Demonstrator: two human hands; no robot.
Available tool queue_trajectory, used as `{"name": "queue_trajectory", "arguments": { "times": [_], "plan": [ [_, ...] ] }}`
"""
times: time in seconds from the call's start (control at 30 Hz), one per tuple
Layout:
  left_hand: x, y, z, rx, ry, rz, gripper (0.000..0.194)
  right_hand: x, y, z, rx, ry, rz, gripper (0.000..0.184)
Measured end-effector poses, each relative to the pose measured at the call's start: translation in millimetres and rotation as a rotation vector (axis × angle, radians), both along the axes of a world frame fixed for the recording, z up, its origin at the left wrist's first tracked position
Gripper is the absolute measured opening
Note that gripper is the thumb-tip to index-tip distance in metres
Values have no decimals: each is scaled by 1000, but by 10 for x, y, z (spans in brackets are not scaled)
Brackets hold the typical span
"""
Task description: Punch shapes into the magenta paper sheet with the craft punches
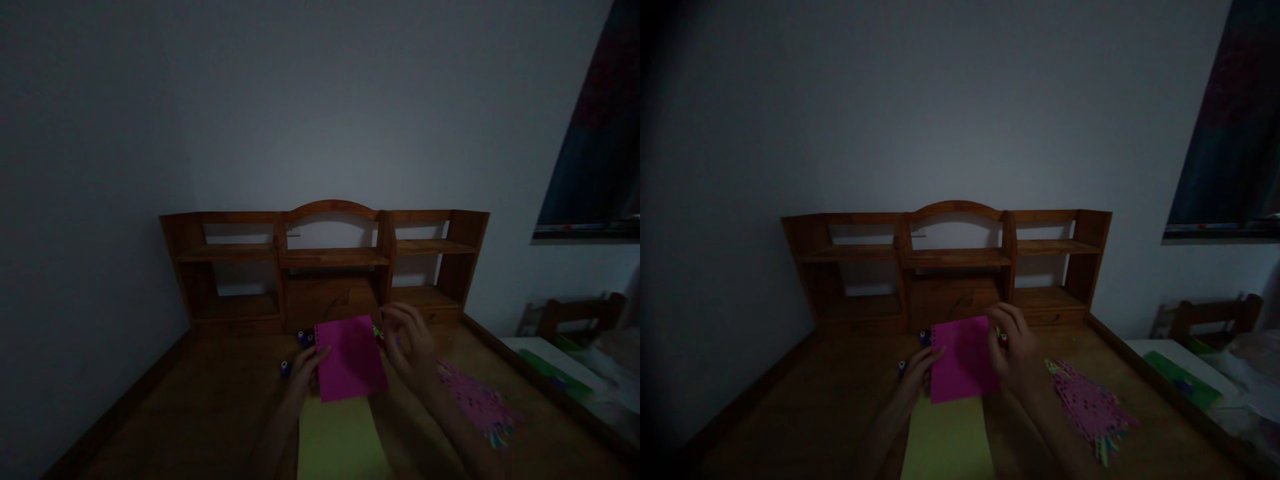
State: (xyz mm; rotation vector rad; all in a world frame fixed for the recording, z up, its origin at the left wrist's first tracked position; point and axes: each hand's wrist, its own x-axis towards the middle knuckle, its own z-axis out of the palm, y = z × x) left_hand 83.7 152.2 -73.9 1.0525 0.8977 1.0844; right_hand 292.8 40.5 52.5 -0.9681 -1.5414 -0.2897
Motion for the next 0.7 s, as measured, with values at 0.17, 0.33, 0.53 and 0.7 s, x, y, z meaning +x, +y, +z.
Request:
{"name": "queue_trajectory", "arguments": {
  "times": [0.17, 0.33, 0.53, 0.7],
  "plan": [
    [-25, 46, -32, -17, -5, -24, 53, 69, 640, -969, -460, 446, 149, 47],
    [-35, 88, -29, -32, -19, -52, 53, 122, 694, -1362, -896, 814, 505, 47],
    [17, 121, -44, -83, -14, 16, 53, 183, 745, -1471, -980, 786, 657, 43],
    [-43, 232, -113, -169, -297, 133, 48, 222, 801, -1534, -914, 856, 626, 42]
  ]
}}
